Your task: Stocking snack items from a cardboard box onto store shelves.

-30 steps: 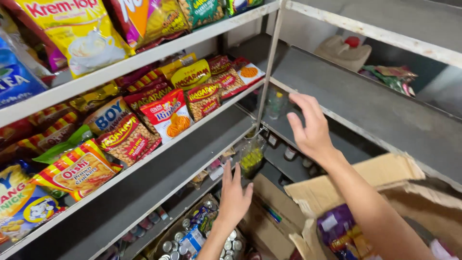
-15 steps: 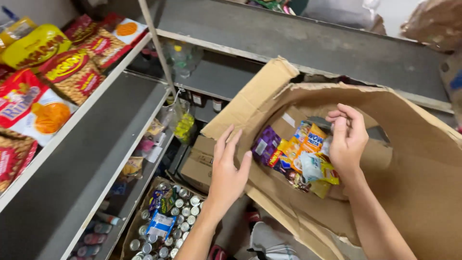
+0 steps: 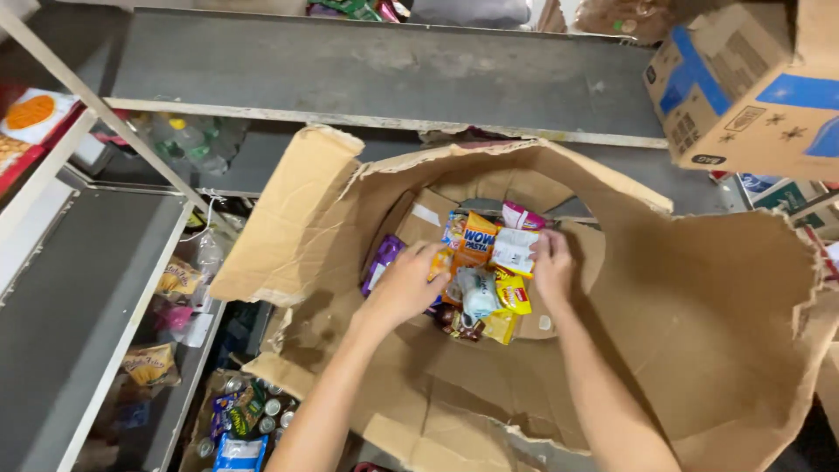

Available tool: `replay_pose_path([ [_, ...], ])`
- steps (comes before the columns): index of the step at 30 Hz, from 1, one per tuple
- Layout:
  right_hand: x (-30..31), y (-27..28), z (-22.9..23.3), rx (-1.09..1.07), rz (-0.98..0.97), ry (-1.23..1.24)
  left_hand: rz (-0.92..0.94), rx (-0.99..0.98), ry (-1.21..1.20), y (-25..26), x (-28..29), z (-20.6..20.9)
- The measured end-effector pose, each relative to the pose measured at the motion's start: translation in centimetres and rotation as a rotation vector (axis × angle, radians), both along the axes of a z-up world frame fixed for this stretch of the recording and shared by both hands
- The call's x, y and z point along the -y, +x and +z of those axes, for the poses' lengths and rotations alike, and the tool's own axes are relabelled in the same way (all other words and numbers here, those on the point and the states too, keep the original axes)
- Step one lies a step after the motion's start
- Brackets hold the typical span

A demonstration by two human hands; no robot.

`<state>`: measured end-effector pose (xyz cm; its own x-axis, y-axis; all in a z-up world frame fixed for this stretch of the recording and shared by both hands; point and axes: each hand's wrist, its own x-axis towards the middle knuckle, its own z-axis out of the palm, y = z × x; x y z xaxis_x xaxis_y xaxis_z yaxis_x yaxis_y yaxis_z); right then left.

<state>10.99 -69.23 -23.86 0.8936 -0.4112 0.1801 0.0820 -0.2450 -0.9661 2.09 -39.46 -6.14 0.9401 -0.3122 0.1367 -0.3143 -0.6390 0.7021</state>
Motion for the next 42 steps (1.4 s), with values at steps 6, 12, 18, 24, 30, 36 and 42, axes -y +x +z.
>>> replay_pose_path([
  [6,1.7,0.7,-16.5,-0.232,0.046,-0.372,-0.158,-0.374,0.379,11.1,3.7,-16.6],
  [12,-3.8,-2.9,-19.4,-0.481,0.503,-0.437,0.133,-0.674,0.277,13.2,2.9,-29.4],
  [18,-8.6,-4.6,-15.5,-0.484,0.695,-0.368,0.653,-0.742,0.075,9.5,2.3,-39.4],
  [24,-8.8,-3.6,-29.2,-0.298,0.953,-0.237,0.985,-0.65,-0.546,6.2,3.1,-44.7],
  [30,-8.9,-4.6,-17.0,-0.218,0.922,-0.598,1.145,-0.664,-1.275,7.0,4.1,-43.9],
  [36,-8.3,-4.2,-18.4,-0.166,0.889,-0.544,0.991,-0.772,-1.238,7.6,4.3,-45.2],
  [42,-8.3,-3.5,-20.0,-0.203,0.944,-0.497,0.923,-0.577,-0.99,8.6,2.9,-48.3],
])
